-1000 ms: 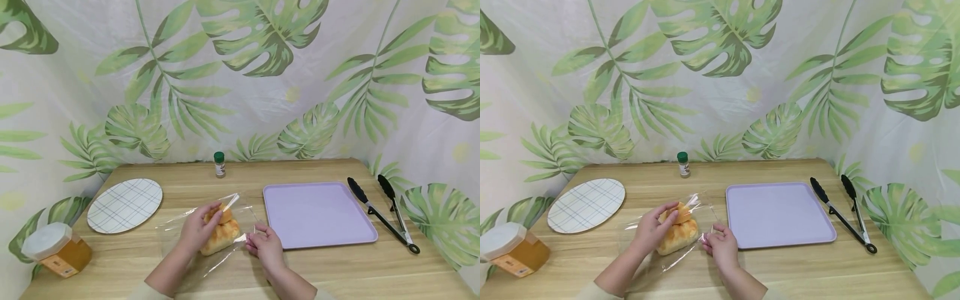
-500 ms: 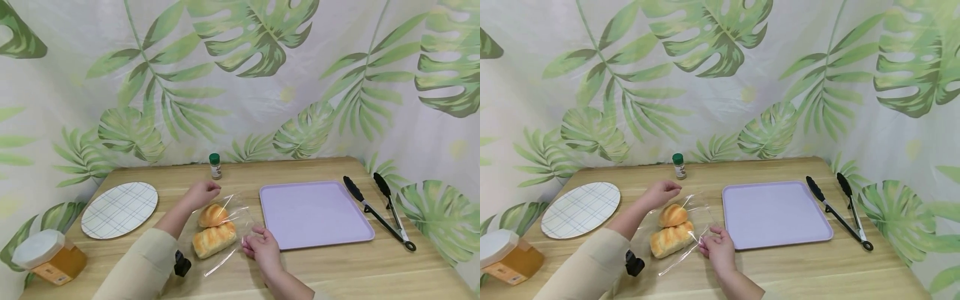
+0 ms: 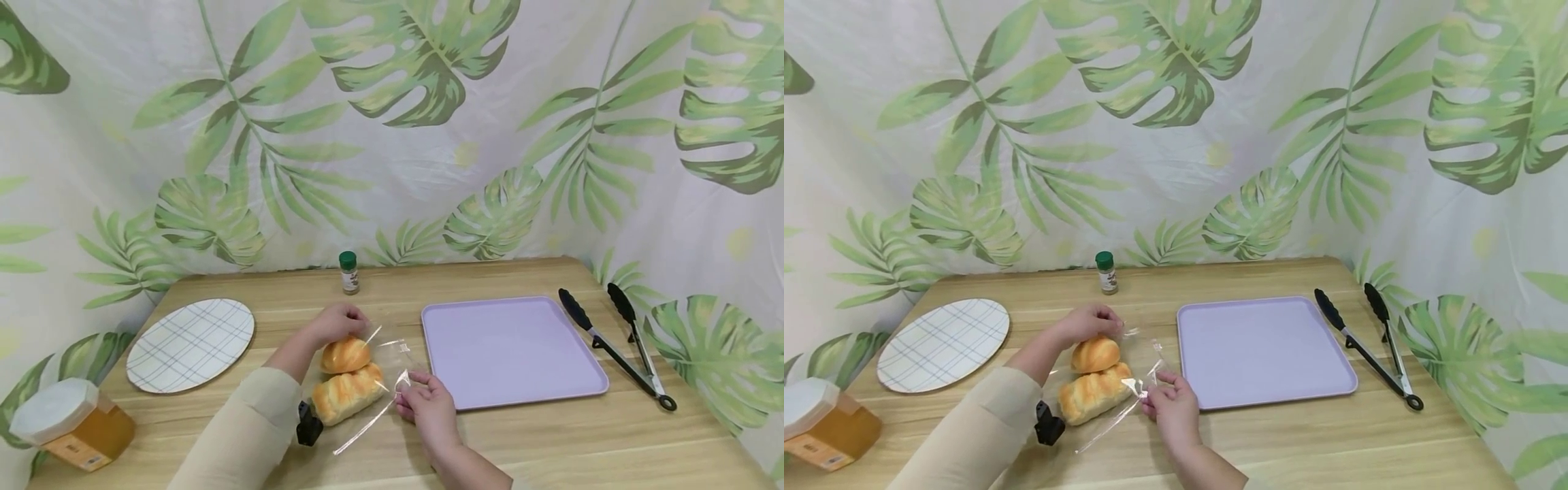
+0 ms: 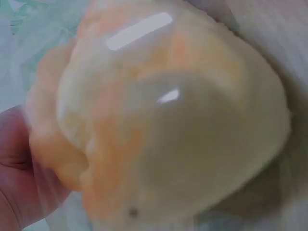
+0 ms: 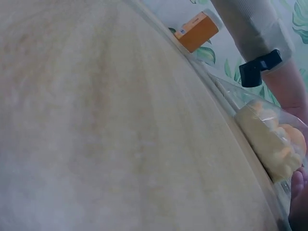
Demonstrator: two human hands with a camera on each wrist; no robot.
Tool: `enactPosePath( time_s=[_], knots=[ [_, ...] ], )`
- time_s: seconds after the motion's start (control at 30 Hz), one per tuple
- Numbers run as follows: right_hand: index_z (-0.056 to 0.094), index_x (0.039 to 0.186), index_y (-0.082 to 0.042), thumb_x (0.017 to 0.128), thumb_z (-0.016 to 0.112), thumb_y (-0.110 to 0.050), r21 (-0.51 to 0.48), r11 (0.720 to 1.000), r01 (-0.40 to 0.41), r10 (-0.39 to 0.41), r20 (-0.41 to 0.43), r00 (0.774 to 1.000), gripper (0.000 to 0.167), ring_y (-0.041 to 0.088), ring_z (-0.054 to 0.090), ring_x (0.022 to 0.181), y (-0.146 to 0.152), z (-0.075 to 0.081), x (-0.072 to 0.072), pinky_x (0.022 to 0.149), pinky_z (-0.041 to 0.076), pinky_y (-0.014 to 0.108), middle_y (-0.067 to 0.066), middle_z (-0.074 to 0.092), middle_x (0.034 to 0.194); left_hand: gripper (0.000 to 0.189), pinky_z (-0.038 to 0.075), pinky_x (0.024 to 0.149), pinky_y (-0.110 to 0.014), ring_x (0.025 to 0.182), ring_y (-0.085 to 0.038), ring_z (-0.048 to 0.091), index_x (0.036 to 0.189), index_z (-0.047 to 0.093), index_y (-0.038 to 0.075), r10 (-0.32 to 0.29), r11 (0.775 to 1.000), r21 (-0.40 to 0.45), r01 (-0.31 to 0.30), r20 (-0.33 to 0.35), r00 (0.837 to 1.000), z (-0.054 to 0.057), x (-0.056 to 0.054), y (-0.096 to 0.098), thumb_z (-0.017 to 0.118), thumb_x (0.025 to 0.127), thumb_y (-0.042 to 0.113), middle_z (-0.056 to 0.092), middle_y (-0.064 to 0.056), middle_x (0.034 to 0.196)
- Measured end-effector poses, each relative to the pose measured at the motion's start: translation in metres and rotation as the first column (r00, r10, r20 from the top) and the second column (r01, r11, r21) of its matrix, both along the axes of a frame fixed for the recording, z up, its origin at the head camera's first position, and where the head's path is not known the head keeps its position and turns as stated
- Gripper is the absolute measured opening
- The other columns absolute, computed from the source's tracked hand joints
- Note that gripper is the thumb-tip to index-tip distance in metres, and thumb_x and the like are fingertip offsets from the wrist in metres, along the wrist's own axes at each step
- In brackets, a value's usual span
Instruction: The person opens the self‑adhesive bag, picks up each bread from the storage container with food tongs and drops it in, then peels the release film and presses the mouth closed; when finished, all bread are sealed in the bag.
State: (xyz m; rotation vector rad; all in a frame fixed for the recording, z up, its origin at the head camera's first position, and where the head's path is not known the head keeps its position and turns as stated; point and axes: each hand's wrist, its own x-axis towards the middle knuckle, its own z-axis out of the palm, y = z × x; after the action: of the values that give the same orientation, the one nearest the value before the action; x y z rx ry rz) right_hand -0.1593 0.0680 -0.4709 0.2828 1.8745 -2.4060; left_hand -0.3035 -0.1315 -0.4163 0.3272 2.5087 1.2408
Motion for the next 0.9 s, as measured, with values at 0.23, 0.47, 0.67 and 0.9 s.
enactPosePath(
  time_s=[0.23, 0.47, 0.67, 0.9],
  knots=[
    [0.053, 0.123, 0.015, 0.092, 0.061, -0.003, 0.040, 0.999, 0.030, -0.029, -0.031, 0.999, 0.036, 0.005, 0.068, 0.073, 0.008, 0.015, -0.009, 0.068, 0.059, 0.017, 0.009, 0.075, 0.091, 0.021, 0.054, 0.071, -0.021, 0.077, -0.006, 0.063, 0.102, 0.066, -0.004, 0.147, 0.960, 0.244, -0.134, -0.036, 0.989, 0.010, 0.009, -0.018, 0.062, 0.095, 0.015, 0.073, 0.000, 0.086],
    [0.059, 0.116, 0.013, 0.095, 0.059, -0.006, 0.164, 0.985, 0.061, -0.041, -0.124, 0.991, 0.028, 0.005, 0.067, 0.077, 0.024, 0.042, -0.023, 0.071, 0.060, 0.021, 0.007, 0.074, 0.092, 0.027, 0.057, 0.083, -0.025, 0.082, -0.001, 0.068, 0.111, 0.061, -0.009, 0.267, 0.869, 0.451, -0.204, -0.081, 0.960, 0.028, 0.034, -0.031, 0.058, 0.099, 0.015, 0.076, 0.004, 0.091],
    [0.061, 0.112, 0.012, 0.096, 0.057, -0.004, 0.220, 0.972, 0.081, -0.026, -0.242, 0.970, 0.023, 0.004, 0.067, 0.083, 0.037, 0.068, -0.037, 0.078, 0.060, 0.021, 0.014, 0.073, 0.100, 0.008, 0.055, 0.078, -0.019, 0.081, 0.000, 0.069, 0.097, 0.065, 0.008, 0.363, 0.761, 0.600, -0.248, -0.076, 0.929, 0.041, 0.060, -0.034, 0.058, 0.099, 0.012, 0.073, 0.018, 0.080],
    [0.064, 0.108, 0.010, 0.098, 0.057, -0.006, 0.301, 0.949, 0.089, 0.036, -0.386, 0.922, 0.020, 0.001, 0.066, 0.083, 0.048, 0.108, -0.047, 0.076, 0.057, 0.017, 0.006, 0.074, 0.094, 0.014, 0.057, 0.084, -0.018, 0.085, -0.001, 0.070, 0.089, 0.066, 0.018, 0.421, 0.669, 0.717, -0.197, -0.147, 0.895, 0.064, 0.084, -0.028, 0.059, 0.098, 0.009, 0.074, 0.016, 0.084]
  ],
)
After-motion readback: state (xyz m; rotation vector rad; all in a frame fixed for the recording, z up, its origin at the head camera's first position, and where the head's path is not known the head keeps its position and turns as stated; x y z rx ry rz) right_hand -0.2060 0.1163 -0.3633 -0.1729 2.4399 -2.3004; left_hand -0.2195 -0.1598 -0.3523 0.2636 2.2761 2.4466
